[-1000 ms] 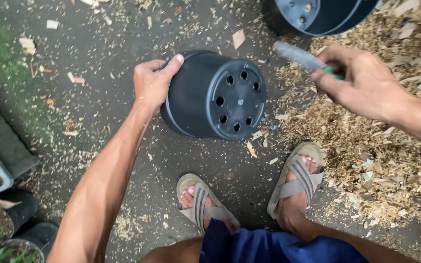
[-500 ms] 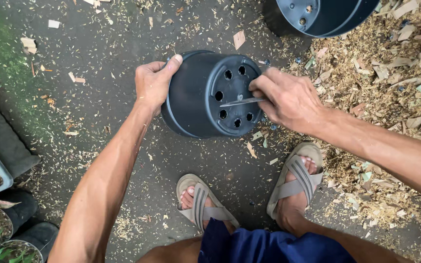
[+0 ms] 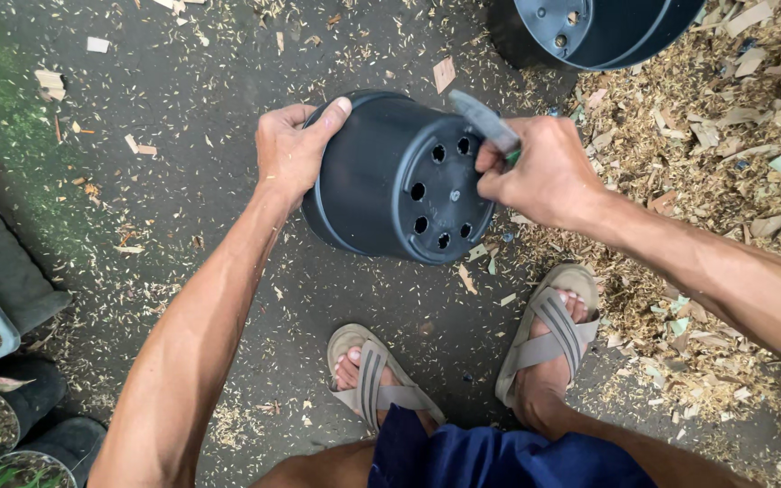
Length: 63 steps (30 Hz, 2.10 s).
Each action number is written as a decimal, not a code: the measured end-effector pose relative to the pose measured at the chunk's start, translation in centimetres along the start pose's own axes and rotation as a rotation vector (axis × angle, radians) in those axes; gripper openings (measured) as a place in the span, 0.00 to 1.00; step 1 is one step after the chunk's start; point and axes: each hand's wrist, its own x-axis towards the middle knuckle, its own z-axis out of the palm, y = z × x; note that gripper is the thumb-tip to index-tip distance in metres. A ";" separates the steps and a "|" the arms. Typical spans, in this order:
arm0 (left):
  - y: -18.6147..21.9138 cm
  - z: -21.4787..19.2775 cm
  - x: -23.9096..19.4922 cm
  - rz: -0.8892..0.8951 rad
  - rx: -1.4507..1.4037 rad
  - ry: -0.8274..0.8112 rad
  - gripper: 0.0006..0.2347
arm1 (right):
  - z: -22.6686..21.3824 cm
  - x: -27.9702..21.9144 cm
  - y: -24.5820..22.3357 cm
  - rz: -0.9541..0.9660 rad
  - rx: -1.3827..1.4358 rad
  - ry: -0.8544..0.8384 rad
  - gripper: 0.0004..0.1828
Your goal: The person uses a knife to puncture and enlarge multiple holes in the bottom of a black plastic pot. They repeatedly stab and scrape the plastic, rotating the pot to access different areas, and place the pot down between actions.
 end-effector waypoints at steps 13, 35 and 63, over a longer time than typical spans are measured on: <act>-0.8 -0.6 0.2 -0.057 -0.062 0.001 0.18 | -4.9 -4.8 4.4 -0.237 0.104 0.088 0.09; 0.0 -0.4 0.8 -0.108 -0.029 -0.012 0.20 | -5.6 -6.2 2.1 -1.063 -1.538 0.097 0.28; 0.3 1.1 1.7 -0.076 -0.019 0.029 0.21 | -4.5 -3.0 -1.5 -0.694 -1.511 -0.230 0.27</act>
